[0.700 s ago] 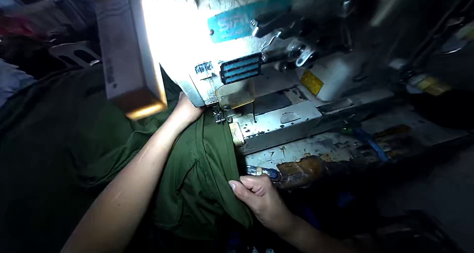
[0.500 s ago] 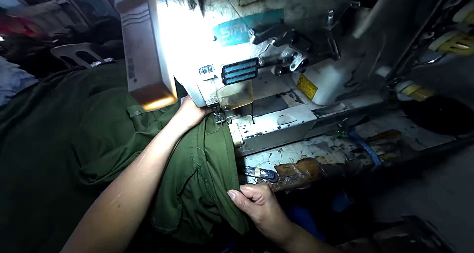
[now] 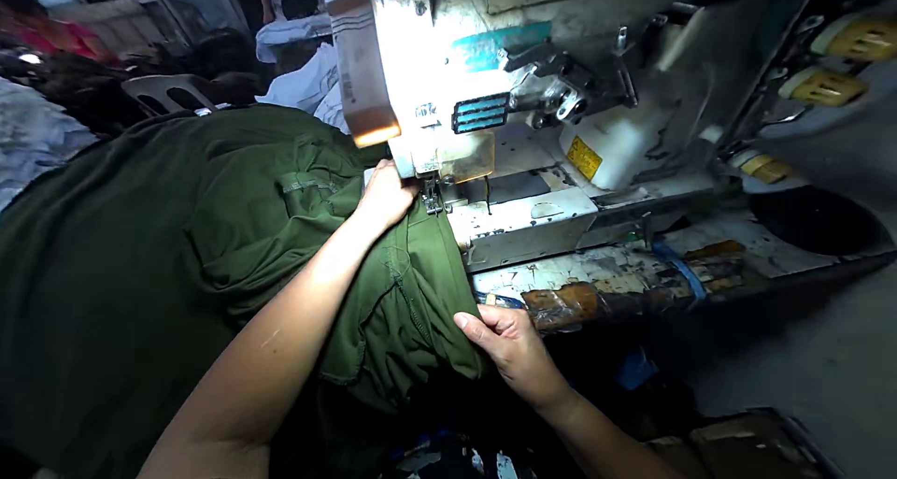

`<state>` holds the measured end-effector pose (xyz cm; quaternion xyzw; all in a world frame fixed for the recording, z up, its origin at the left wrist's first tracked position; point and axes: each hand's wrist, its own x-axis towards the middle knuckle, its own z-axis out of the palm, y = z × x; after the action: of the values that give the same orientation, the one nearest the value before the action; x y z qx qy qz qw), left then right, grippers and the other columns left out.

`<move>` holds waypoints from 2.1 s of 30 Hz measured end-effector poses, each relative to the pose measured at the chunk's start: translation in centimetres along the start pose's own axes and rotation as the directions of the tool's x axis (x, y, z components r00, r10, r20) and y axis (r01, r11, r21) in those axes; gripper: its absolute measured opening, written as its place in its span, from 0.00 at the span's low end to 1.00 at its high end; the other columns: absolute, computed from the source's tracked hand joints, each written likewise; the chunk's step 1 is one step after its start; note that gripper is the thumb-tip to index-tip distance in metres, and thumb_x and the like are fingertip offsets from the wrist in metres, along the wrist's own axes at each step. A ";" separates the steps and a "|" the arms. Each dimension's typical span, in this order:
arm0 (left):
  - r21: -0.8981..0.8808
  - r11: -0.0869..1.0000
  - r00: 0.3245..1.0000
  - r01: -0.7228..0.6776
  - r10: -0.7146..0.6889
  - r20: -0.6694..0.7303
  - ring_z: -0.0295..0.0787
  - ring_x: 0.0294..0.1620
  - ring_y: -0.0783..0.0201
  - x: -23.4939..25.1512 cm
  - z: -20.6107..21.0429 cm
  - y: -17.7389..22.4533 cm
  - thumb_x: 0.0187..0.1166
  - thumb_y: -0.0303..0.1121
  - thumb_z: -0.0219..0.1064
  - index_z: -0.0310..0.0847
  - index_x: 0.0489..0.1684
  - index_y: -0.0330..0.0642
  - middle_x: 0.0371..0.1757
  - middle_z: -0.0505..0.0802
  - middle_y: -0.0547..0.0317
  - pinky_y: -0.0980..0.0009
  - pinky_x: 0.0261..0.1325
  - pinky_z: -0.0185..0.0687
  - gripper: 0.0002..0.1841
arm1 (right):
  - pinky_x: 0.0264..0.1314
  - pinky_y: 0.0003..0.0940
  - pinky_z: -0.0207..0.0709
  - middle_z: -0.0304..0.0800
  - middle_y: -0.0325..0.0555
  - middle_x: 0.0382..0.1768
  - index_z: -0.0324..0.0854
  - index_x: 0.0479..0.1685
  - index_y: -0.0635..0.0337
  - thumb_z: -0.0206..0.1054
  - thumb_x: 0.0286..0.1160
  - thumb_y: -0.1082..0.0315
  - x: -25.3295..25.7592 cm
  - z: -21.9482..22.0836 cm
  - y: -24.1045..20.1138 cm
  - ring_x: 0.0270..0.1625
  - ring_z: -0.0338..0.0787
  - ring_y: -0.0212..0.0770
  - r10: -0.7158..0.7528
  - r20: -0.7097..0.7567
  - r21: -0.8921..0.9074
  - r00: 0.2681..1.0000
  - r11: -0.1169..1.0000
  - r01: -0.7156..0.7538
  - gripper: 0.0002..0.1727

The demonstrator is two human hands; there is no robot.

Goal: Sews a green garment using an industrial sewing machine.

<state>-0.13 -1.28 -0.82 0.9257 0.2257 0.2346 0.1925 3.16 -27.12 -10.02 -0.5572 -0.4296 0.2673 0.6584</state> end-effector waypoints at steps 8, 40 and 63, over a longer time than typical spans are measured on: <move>0.196 0.979 0.995 -0.055 0.070 -0.068 0.80 0.71 0.35 -1.2 0.5 0.3 0.85 0.33 0.60 0.87 0.59 0.31 0.63 0.88 0.33 0.40 0.73 0.72 0.16 | 0.22 0.13 0.62 0.71 0.29 0.13 0.74 0.10 0.56 0.65 0.78 0.66 -1.3 0.8 1.5 0.18 0.71 0.16 -0.141 -0.043 -0.075 0.989 0.988 0.138 0.21; 0.309 0.938 0.985 0.160 -0.170 0.006 0.79 0.76 0.44 0.2 -0.4 1.7 0.85 0.32 0.62 0.84 0.65 0.33 0.70 0.86 0.43 0.47 0.76 0.75 0.17 | 0.30 0.13 0.72 0.83 0.40 0.16 0.86 0.17 0.64 0.62 0.77 0.61 3.3 -0.1 6.8 0.22 0.80 0.18 -0.552 -0.134 -0.450 0.823 0.774 0.446 0.21; 0.314 0.937 0.985 0.156 -0.172 0.027 0.79 0.76 0.44 0.1 -0.7 2.0 0.86 0.31 0.60 0.85 0.64 0.33 0.68 0.87 0.41 0.48 0.75 0.74 0.16 | 0.24 0.14 0.61 0.66 0.37 0.09 0.68 0.06 0.59 0.61 0.83 0.58 3.1 -0.3 7.2 0.16 0.68 0.20 -0.643 -0.091 -0.447 0.760 0.709 0.546 0.30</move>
<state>0.24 -2.70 0.70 0.9283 0.3309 0.1545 0.0695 5.83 -23.03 -16.13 -0.5358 -0.5485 -0.1225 0.6302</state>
